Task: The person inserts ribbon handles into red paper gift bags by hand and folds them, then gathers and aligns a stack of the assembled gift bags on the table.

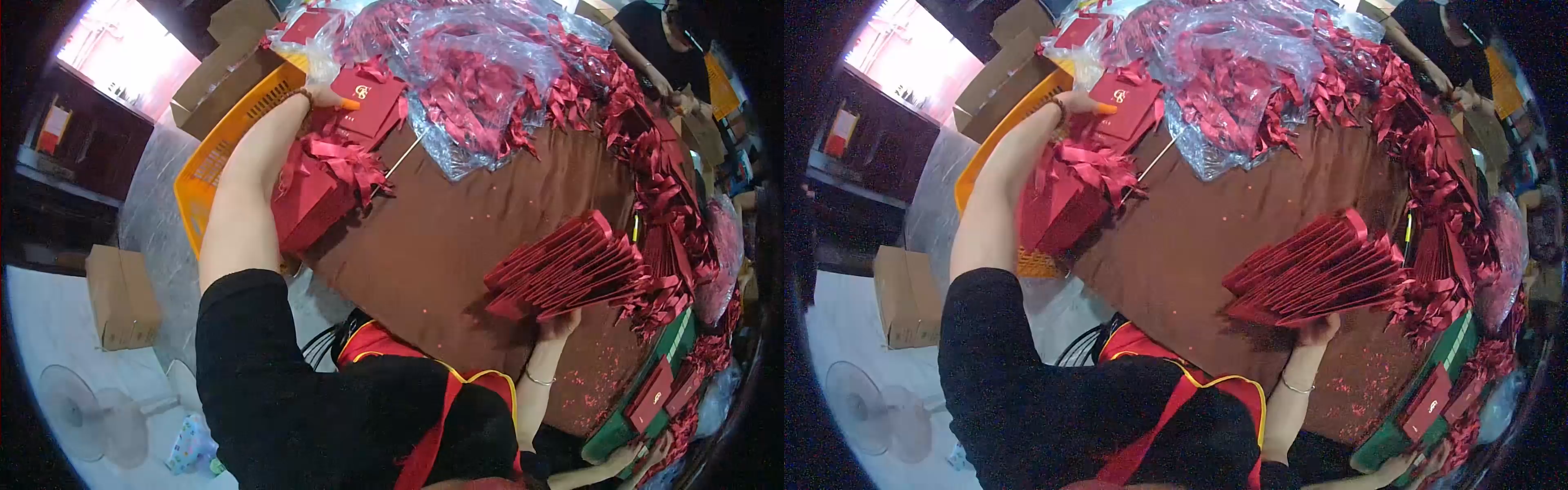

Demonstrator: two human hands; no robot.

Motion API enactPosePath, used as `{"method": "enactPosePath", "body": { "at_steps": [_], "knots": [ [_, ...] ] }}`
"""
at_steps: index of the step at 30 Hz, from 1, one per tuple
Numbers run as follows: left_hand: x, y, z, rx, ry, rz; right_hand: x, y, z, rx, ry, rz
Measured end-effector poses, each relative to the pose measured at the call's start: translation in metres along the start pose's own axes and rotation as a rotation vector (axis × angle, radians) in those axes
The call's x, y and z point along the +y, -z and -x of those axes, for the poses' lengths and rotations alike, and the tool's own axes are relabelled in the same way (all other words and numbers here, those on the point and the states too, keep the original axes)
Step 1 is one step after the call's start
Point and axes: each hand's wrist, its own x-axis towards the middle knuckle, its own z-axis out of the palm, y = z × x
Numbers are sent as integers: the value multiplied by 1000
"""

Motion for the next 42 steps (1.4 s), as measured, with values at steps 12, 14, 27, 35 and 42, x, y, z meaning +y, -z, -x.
{"method": "enactPosePath", "body": {
  "at_steps": [12, 14, 27, 35, 42],
  "knots": [
    [6, 39, 38, -25, -171, 1021, 2, -4, 4, 48, 36, 54],
    [14, 51, 51, 99, -138, 1096, 3, -11, 5, 82, 57, 77],
    [56, 16, 52, 204, -392, 1103, 4, -11, 2, 57, 58, 78],
    [109, 1, 80, 596, -722, 521, 6, -10, 0, 91, 42, 90],
    [137, -35, 129, 711, -666, -567, 6, -6, 1, 62, -8, 20]
  ]
}}
